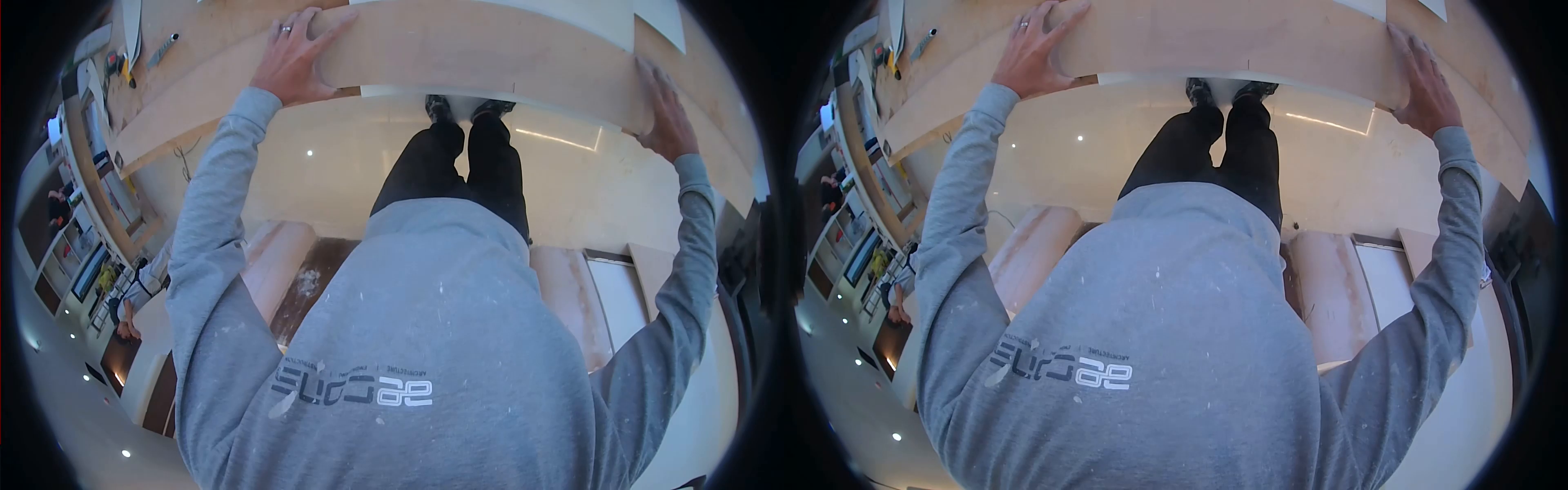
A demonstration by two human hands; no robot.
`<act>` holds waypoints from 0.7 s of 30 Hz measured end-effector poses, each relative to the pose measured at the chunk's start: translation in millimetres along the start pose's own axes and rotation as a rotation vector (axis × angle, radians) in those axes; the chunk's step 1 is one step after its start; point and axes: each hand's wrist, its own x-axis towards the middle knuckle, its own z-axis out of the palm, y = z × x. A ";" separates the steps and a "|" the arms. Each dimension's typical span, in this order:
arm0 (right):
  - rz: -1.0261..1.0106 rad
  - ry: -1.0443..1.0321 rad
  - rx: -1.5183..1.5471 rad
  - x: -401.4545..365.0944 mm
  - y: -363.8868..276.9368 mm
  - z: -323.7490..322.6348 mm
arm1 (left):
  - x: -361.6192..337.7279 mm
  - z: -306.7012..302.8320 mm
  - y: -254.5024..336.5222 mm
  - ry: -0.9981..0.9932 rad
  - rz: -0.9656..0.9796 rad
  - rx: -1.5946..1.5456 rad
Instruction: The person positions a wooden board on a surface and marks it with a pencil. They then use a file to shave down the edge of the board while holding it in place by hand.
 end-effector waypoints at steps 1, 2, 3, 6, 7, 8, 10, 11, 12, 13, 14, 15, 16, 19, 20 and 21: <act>-0.002 -0.007 0.012 -1.1 1.9 0.6 | 0.0 -7.0 5.0 -0.065 -0.017 -0.003; -0.003 -0.013 0.022 -1.7 4.2 0.7 | -0.6 -9.4 8.6 -0.077 -0.034 0.003; -0.003 -0.016 0.030 -1.0 4.0 -1.8 | 0.0 -11.2 11.3 -0.085 -0.049 0.009; 0.002 -0.009 0.058 -3.2 1.2 -6.7 | 1.0 -15.0 11.8 -0.086 -0.054 0.017; -0.004 -0.005 0.056 -4.0 1.9 -6.7 | 0.6 -14.4 10.7 -0.085 -0.051 0.014; -0.011 -0.003 0.054 -3.5 1.6 -6.0 | -0.9 -8.6 8.8 -0.011 -0.038 0.030; -0.024 0.014 0.052 -2.6 1.6 -3.5 | -3.7 0.1 9.3 0.135 -0.014 0.061; -0.029 0.028 0.049 -2.4 1.8 -2.4 | -4.3 1.2 5.4 0.052 -0.031 0.053; -0.029 0.035 0.050 -2.7 0.8 -2.7 | -2.0 -7.2 6.5 -0.031 -0.049 0.044; -0.029 0.042 0.050 -3.0 0.2 -2.7 | -0.4 -12.8 8.1 -0.115 -0.066 0.034; -0.023 0.042 0.052 -3.8 0.0 -3.2 | -0.3 -14.7 10.0 -0.107 -0.067 0.032; -0.017 0.041 0.055 -4.3 -0.1 -3.9 | -0.3 -15.9 11.8 -0.099 -0.068 0.029; -0.019 0.040 0.053 -4.7 -0.3 -4.5 | -0.5 -16.1 12.9 -0.091 -0.070 0.027; -0.021 0.036 0.055 -5.1 -2.4 -7.9 | -0.5 -15.8 11.5 -0.090 -0.059 0.018; -0.019 0.035 0.059 -5.3 -3.5 -9.4 | -0.3 -15.6 10.3 -0.103 -0.060 0.035; -0.017 0.035 0.064 -5.4 -4.0 -10.5 | -0.2 -14.8 9.0 -0.115 -0.061 0.052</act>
